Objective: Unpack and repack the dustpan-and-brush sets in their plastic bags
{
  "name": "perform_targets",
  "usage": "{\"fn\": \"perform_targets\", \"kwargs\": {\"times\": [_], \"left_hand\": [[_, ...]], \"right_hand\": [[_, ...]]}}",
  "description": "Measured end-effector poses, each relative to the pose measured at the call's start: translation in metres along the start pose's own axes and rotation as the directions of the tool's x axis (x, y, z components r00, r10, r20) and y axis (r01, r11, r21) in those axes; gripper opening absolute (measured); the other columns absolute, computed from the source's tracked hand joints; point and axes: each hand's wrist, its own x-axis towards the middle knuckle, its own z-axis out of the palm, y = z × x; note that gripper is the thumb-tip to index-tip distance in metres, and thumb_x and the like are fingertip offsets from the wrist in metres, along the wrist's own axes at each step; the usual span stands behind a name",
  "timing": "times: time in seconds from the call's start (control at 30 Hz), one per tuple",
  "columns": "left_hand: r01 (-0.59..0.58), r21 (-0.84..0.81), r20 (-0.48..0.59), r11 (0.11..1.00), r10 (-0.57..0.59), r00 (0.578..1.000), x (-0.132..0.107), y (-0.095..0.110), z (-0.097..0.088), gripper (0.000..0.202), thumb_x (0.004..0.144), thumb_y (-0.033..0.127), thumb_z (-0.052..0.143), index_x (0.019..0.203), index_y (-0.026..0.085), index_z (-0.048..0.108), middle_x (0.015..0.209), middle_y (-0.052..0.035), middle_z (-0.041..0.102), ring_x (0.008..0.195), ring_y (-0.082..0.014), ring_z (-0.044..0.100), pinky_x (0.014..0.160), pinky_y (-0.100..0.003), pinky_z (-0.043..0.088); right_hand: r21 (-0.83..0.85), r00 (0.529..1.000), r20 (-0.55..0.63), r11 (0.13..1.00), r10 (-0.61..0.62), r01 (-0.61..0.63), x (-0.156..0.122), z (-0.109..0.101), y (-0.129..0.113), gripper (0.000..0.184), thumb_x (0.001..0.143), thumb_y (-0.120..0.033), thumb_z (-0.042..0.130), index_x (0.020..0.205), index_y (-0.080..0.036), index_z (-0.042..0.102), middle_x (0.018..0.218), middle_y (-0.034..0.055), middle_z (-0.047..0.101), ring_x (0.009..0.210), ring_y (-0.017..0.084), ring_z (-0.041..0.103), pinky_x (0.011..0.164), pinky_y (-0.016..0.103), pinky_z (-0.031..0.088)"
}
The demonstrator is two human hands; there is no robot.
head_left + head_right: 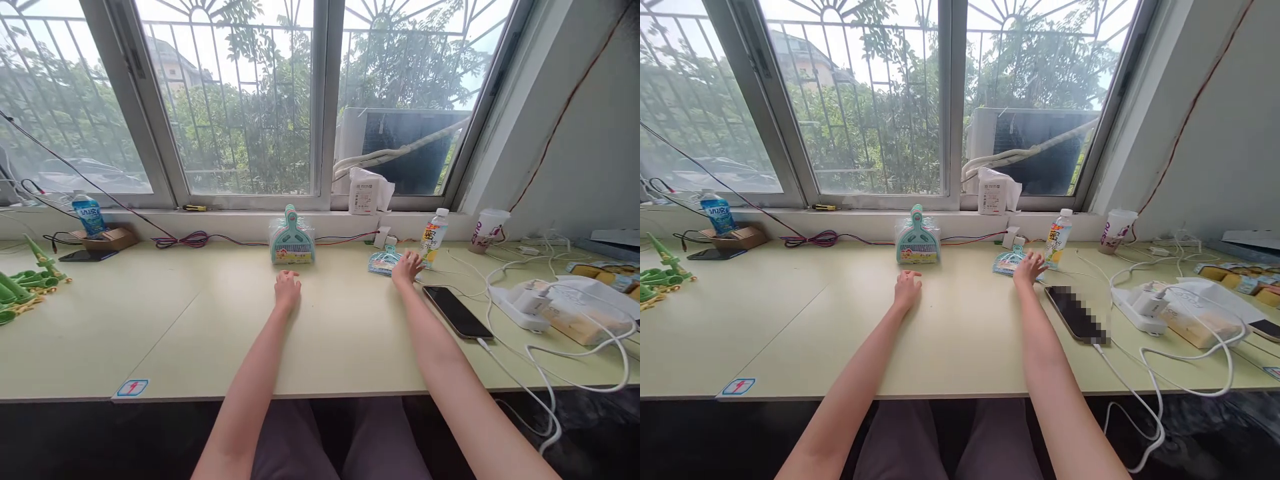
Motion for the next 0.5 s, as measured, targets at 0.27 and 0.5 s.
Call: {"fn": "perform_targets", "kwargs": {"times": [0.27,0.5], "left_hand": [[0.013,0.009,-0.015,1.000,-0.013,1.000,-0.006,0.004,-0.004,0.030,0.086,0.022,0.045,0.112,0.018,0.061,0.130,-0.0155,0.047,0.123,-0.0293,0.045,0.096,-0.040,0.040],[0.007,-0.034,-0.002,0.999,-0.008,1.000,-0.013,0.009,-0.003,0.030,0.085,0.021,0.046,0.110,0.018,0.062,0.130,-0.0160,0.048,0.124,-0.0276,0.045,0.097,-0.038,0.039]], "right_hand": [[0.402,0.890,0.154,0.850,-0.429,0.340,-0.063,0.052,-0.134,0.043,0.088,-0.014,0.043,0.131,-0.015,0.047,0.134,0.0158,0.052,0.129,0.025,0.039,0.107,0.042,0.028],[0.576,0.878,0.432,0.812,-0.206,-0.093,-0.093,0.085,-0.213,0.053,0.087,-0.035,0.055,0.134,-0.015,0.041,0.129,0.0145,0.058,0.121,0.024,0.053,0.098,0.038,0.038]]}}
